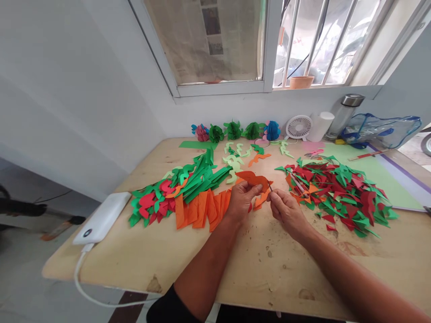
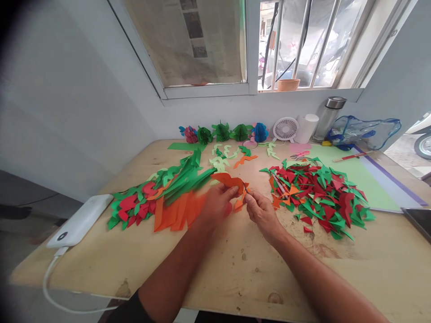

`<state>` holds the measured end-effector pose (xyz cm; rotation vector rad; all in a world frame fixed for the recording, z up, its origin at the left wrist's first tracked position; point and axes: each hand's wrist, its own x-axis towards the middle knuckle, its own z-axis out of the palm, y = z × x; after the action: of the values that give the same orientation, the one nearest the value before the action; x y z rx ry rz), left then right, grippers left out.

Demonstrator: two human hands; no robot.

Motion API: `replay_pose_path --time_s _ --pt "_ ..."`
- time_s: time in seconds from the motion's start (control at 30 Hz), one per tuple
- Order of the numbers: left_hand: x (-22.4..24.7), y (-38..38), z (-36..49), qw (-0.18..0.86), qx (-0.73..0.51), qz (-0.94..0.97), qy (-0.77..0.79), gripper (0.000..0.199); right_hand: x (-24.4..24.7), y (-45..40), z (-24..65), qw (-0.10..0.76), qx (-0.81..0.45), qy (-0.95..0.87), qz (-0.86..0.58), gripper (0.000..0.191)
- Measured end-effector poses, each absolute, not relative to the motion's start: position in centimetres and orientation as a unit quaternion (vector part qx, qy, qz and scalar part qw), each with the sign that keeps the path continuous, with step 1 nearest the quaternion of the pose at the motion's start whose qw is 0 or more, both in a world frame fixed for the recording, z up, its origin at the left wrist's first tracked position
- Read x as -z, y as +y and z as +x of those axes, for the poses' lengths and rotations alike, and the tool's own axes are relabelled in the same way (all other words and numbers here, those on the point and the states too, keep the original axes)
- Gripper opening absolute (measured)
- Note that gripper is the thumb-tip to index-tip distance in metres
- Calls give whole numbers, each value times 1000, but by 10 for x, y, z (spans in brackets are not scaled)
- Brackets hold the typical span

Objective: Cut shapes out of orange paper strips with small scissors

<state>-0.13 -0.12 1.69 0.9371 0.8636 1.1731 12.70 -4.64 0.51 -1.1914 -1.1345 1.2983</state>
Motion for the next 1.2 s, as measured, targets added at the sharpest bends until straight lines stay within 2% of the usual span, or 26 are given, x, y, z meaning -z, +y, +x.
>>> replay_pose_path --time_s 0.37,0.73,1.2 --pt "-20 3 -8 626 -503 444 397 17 -9 -48 128 496 -545 -471 -486 42" --pt "-11 7 -10 682 -510 371 370 22 -11 -49 128 477 -584 -479 -450 44" --pt "-7 6 -8 689 -466 434 345 20 -13 -49 128 489 -579 -468 -455 44"
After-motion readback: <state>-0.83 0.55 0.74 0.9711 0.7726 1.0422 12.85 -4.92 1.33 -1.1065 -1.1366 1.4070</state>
